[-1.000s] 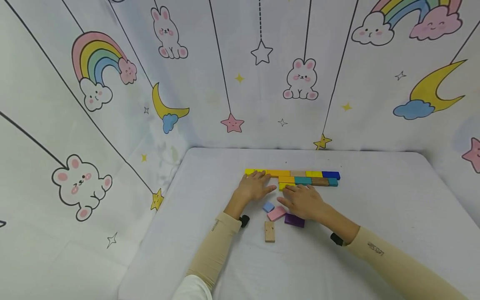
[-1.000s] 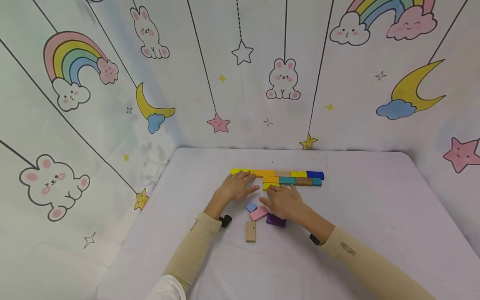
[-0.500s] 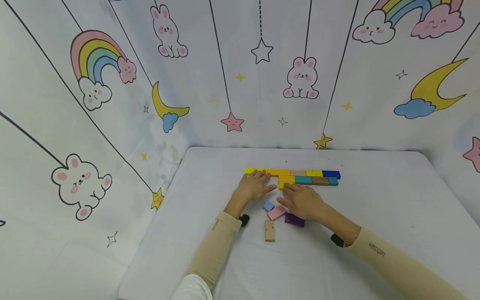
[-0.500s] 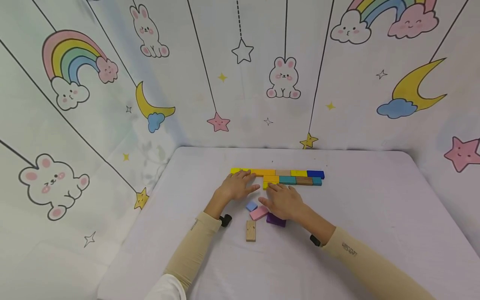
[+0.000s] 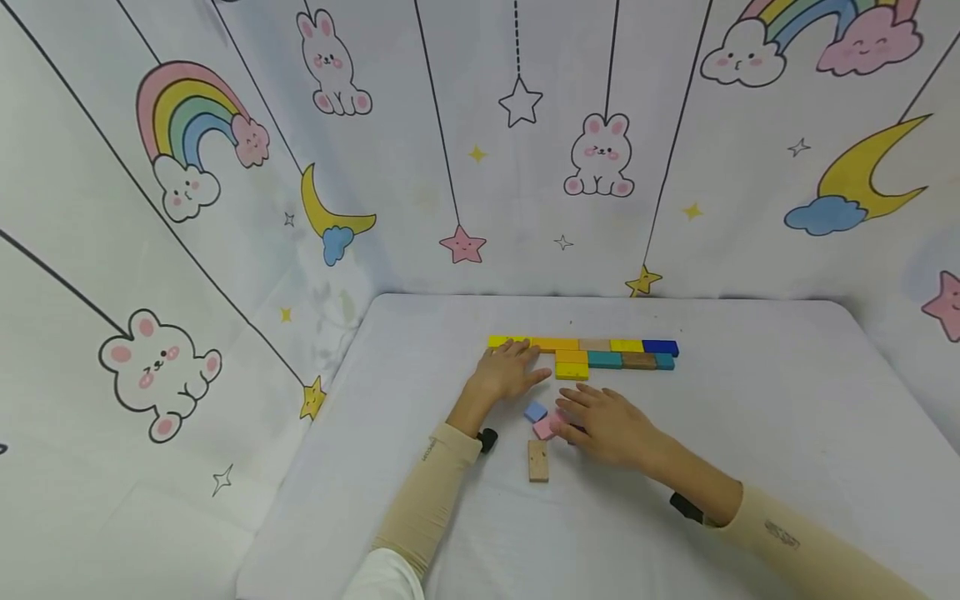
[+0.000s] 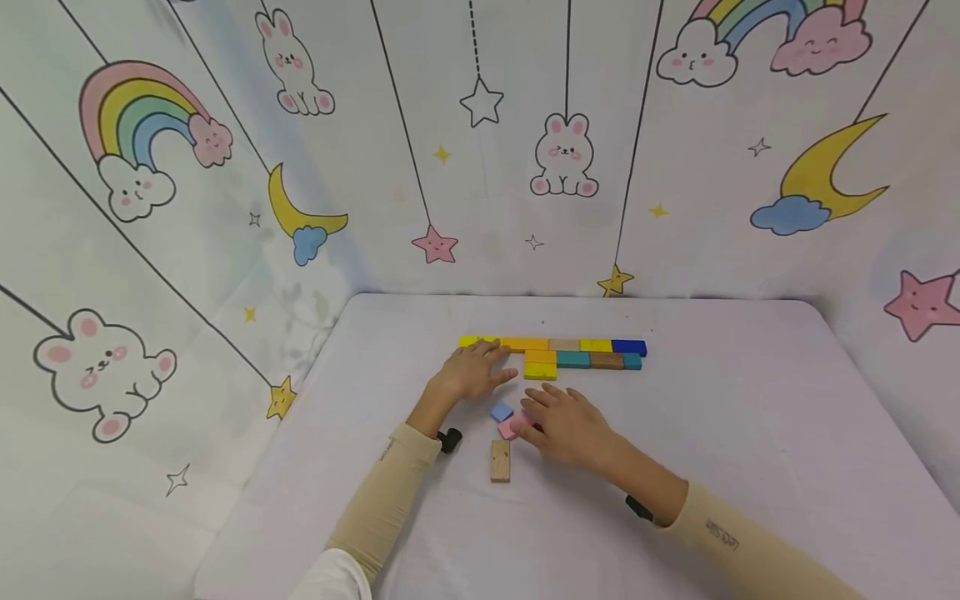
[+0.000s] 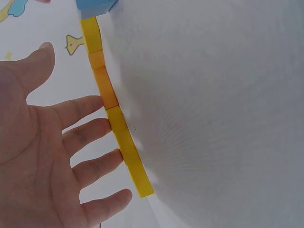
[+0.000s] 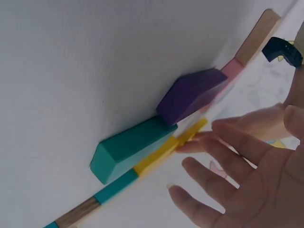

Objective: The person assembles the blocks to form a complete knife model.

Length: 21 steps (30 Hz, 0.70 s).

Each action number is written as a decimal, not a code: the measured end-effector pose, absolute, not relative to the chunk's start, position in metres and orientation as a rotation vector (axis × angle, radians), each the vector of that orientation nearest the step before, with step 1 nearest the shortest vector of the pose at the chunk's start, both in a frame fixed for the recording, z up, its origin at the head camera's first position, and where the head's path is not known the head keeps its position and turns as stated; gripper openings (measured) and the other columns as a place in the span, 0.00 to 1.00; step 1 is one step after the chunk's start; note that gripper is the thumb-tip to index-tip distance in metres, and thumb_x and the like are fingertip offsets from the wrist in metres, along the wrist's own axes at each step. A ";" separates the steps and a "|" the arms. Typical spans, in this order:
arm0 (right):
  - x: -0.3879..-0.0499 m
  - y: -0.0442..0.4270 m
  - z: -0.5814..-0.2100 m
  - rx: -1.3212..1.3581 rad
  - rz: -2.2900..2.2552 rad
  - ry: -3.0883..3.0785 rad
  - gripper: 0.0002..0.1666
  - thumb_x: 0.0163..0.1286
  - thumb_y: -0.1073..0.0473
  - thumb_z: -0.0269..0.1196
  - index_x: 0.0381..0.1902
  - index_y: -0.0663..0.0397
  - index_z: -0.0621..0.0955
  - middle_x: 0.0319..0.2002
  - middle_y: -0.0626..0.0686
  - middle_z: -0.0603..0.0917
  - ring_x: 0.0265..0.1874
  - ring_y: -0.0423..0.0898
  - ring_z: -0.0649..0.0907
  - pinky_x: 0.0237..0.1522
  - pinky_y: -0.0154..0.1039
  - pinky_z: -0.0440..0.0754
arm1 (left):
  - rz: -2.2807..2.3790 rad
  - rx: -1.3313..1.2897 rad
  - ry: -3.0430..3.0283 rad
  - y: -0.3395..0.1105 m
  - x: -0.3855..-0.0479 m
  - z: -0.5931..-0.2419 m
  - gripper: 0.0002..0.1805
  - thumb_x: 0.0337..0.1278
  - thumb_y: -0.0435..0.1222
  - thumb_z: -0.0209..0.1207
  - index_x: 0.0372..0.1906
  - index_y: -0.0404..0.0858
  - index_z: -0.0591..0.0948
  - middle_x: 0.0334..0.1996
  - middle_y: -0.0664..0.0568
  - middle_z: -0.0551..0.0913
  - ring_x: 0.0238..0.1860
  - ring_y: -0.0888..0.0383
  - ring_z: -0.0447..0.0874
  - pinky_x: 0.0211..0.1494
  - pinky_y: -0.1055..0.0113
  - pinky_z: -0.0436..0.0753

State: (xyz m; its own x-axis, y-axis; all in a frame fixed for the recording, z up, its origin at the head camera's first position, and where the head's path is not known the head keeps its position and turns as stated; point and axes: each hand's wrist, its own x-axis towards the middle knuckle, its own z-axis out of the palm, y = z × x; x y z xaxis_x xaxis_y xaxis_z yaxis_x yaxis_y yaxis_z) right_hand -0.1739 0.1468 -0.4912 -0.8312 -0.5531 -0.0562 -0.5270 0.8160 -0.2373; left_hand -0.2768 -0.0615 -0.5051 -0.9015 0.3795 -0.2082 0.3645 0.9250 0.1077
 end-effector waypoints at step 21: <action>-0.144 0.146 -0.496 -0.943 -0.451 2.723 0.39 0.80 0.30 0.51 0.73 0.50 0.77 0.73 0.52 0.76 0.76 0.56 0.70 0.76 0.69 0.60 | 0.128 0.557 2.859 -0.061 -0.275 -0.502 0.40 0.77 0.67 0.40 0.83 0.52 0.62 0.83 0.54 0.58 0.82 0.49 0.54 0.81 0.42 0.58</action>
